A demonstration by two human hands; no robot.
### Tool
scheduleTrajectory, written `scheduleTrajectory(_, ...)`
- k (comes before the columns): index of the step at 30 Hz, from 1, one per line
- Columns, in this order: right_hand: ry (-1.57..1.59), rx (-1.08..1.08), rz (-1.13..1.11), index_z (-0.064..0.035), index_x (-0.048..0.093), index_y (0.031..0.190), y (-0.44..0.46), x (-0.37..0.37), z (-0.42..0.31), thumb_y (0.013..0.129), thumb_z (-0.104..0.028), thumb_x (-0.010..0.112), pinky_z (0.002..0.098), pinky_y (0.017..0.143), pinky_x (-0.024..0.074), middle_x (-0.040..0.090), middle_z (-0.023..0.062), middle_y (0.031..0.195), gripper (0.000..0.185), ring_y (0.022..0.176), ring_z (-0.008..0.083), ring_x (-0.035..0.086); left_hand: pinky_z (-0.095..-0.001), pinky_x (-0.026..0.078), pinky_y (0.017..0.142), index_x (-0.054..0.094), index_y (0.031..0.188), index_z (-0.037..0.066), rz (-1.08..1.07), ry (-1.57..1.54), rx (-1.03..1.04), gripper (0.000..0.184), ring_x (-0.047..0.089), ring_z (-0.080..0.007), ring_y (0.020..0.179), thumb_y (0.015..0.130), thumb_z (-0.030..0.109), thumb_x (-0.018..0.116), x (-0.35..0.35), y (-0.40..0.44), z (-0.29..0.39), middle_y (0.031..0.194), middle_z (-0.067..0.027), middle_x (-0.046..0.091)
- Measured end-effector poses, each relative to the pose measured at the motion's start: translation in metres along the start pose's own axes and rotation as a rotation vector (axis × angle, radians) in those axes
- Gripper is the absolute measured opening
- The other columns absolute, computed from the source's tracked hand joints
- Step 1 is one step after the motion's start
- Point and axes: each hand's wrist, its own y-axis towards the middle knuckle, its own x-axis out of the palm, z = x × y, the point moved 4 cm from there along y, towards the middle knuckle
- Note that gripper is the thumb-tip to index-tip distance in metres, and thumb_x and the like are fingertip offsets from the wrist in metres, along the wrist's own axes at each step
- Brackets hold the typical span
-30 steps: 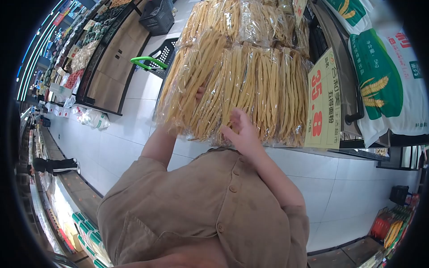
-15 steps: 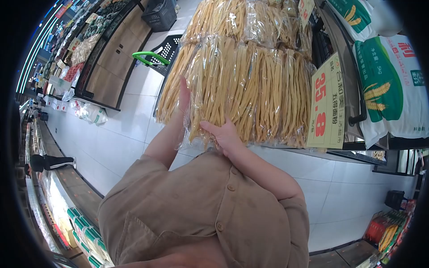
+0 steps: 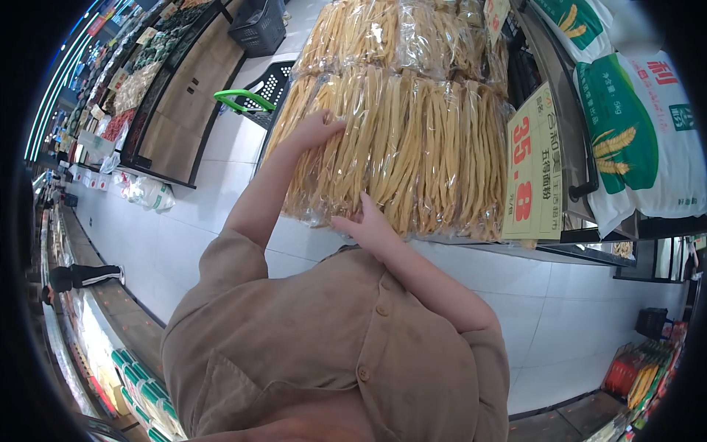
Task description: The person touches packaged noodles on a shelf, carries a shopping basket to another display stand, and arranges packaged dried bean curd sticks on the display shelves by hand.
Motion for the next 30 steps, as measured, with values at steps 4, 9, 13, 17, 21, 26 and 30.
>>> scheduleTrajectory(4,-0.250,-0.053,0.105,-0.0001,0.030,0.148,-0.033,-0.012,-0.025,0.086,-0.016,0.073,0.0373,0.100,0.0444,0.048,0.0199,0.137,0.077,0.121,0.0246,0.053,-0.0468,0.029,0.113,0.034,0.149,0.007,0.364,0.348,0.267,0.074,0.031,-0.0396,0.141,0.091,0.048,0.057,-0.016,-0.018,0.043,0.153,-0.0262,0.028)
scheduleTrajectory(9,-0.374,-0.210,0.105,0.0020,0.030,0.147,-0.048,-0.028,-0.046,0.084,-0.022,0.075,0.0395,0.105,0.0403,0.041,0.0228,0.145,0.081,0.134,0.0294,0.044,-0.0555,0.016,0.117,0.030,0.152,0.017,0.179,0.493,0.351,0.077,0.014,-0.0391,0.148,0.090,0.054,0.055,0.019,-0.013,0.076,0.160,-0.0193,0.017)
scheduleTrajectory(13,-0.335,-0.223,0.128,0.0000,0.035,0.146,-0.060,-0.050,-0.035,0.085,-0.021,0.074,0.0393,0.105,0.0409,0.045,0.0202,0.143,0.075,0.133,0.0280,0.045,-0.0602,0.016,0.116,0.030,0.153,0.022,-0.030,0.552,0.287,0.075,0.012,-0.0381,0.149,0.086,0.046,0.057,0.040,-0.018,0.075,0.162,-0.0130,0.015)
scheduleTrajectory(17,-0.292,-0.143,0.174,-0.0011,0.039,0.143,-0.083,-0.071,-0.024,0.085,-0.021,0.074,0.0389,0.104,0.0432,0.051,0.0183,0.137,0.070,0.129,0.0275,0.049,-0.0628,0.017,0.115,0.031,0.152,0.026,-0.073,0.505,0.332,0.076,0.011,-0.0385,0.149,0.082,0.038,0.058,0.036,-0.020,0.065,0.162,-0.0103,0.016)
scheduleTrajectory(21,-0.233,-0.133,0.204,-0.0023,0.042,0.142,-0.093,-0.075,-0.019,0.086,-0.021,0.074,0.0389,0.102,0.0449,0.054,0.0180,0.133,0.067,0.125,0.0274,0.053,-0.0633,0.018,0.114,0.033,0.151,0.026,-0.121,0.591,0.330,0.076,0.010,-0.0389,0.149,0.082,0.038,0.059,0.038,0.005,0.070,0.163,-0.0093,0.013)
scheduleTrajectory(26,-0.349,-0.210,0.260,-0.0028,0.043,0.141,-0.108,-0.086,-0.027,0.086,-0.025,0.073,0.0375,0.100,0.0455,0.055,0.0156,0.133,0.067,0.121,0.0261,0.056,-0.0588,0.024,0.113,0.029,0.153,0.024,-0.083,0.649,0.295,0.077,0.015,-0.0390,0.148,0.085,0.050,0.056,0.048,0.010,0.077,0.163,-0.0113,0.014)
scheduleTrajectory(30,-0.451,-0.263,0.356,-0.0040,0.051,0.133,-0.140,-0.109,-0.016,0.083,-0.032,0.073,0.0357,0.087,0.0510,0.060,0.0163,0.125,0.061,0.111,0.0271,0.060,-0.0564,0.026,0.112,0.029,0.152,0.020,-0.024,0.543,0.408,0.077,0.019,-0.0421,0.146,0.087,0.045,0.060,0.057,-0.027,0.059,0.161,-0.0165,0.017)
